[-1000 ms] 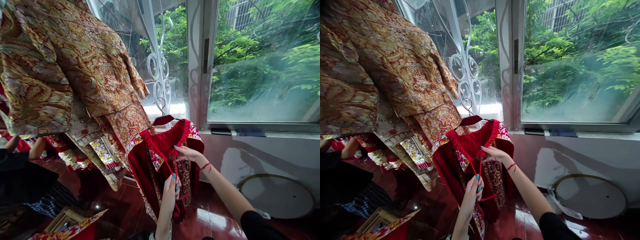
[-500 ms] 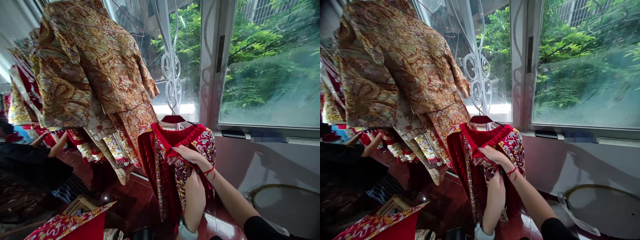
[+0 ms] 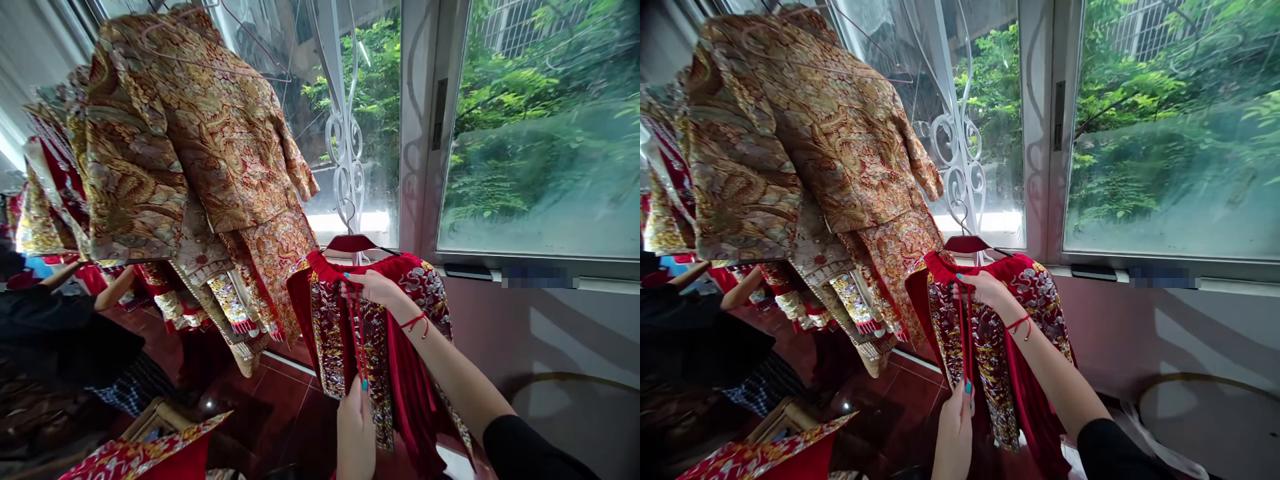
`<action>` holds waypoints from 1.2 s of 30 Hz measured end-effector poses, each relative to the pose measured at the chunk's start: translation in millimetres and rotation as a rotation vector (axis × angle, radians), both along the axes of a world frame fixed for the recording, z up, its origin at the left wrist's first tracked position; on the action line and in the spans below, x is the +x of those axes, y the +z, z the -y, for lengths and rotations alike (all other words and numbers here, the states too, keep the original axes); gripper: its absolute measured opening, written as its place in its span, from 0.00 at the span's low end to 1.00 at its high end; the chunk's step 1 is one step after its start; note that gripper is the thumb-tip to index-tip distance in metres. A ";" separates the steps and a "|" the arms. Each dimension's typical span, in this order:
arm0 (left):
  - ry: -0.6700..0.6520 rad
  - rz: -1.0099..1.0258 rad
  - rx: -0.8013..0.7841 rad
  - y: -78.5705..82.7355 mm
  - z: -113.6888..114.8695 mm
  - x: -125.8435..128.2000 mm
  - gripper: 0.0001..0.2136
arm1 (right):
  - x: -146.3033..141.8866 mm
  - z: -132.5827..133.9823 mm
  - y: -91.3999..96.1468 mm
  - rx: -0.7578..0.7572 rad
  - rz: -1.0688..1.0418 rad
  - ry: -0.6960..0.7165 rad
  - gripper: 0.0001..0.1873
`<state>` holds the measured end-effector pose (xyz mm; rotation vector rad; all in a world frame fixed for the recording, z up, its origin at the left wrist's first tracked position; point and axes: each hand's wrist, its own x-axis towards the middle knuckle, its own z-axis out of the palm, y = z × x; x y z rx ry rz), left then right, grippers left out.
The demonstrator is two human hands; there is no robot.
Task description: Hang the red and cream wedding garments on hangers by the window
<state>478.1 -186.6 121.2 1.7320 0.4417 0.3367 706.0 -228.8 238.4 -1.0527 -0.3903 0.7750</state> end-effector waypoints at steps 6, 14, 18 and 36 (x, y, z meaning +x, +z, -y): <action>-0.070 -0.042 -0.267 -0.8 -8.6 3.8 0.33 | -11.4 19.7 -25.2 0.127 -0.021 0.154 0.04; -0.133 -0.079 -0.037 -10.3 -2.4 -9.6 0.29 | -52.9 39.2 -85.9 0.002 0.029 0.237 0.24; -0.217 -0.104 0.301 -2.6 -0.3 -4.7 0.22 | -30.0 29.2 -45.3 -0.132 0.013 0.331 0.19; -0.194 -0.145 0.261 -16.5 7.4 4.1 0.17 | -61.2 79.7 -69.8 -0.198 0.019 0.066 0.16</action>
